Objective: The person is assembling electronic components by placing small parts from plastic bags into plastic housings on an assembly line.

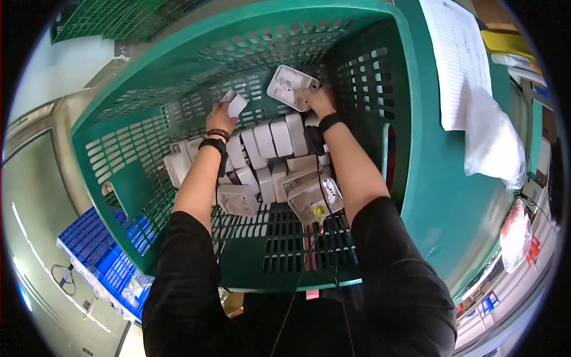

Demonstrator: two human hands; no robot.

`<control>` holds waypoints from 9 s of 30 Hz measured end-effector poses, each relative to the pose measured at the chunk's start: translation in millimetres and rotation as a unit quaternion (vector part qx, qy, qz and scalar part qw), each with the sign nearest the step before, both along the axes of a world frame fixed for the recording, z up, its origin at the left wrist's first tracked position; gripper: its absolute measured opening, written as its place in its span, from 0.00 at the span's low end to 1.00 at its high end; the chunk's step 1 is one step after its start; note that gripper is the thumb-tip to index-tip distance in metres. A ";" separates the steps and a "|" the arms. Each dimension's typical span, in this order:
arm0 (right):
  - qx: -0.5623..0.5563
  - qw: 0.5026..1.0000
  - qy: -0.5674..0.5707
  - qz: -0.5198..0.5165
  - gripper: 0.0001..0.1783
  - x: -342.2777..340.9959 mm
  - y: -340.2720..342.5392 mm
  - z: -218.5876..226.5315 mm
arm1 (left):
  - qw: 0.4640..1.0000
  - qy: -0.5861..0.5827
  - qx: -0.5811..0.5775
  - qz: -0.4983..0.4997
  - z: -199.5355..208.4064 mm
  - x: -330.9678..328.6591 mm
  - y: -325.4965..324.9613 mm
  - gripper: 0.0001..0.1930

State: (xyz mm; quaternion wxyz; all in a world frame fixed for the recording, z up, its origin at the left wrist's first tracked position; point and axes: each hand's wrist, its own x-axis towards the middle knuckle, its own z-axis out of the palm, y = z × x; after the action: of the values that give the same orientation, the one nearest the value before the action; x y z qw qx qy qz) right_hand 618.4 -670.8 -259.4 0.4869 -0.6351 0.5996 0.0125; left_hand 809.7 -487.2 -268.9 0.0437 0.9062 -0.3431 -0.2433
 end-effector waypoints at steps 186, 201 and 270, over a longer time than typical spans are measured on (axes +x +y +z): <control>-0.278 0.819 0.294 -0.406 0.12 -732.0 522.5 323.1 | 0.356 0.137 -0.113 -0.917 271.8 -730.2 193.5 0.24; -0.280 0.765 0.350 -0.463 0.09 -814.0 465.6 206.9 | 0.408 0.152 -0.113 -0.893 253.6 -697.4 210.9 0.14; -0.387 0.903 0.110 0.153 0.05 -704.5 511.2 220.1 | 0.648 0.196 0.012 -0.736 223.5 -725.3 264.5 0.22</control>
State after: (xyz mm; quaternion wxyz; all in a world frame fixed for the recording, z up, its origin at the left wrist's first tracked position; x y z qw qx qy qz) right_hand -86.1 -159.6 -39.4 0.1259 -0.8521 0.5022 -0.0765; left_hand 84.4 -222.6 -45.4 -0.0942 0.2871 -0.8778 -0.3716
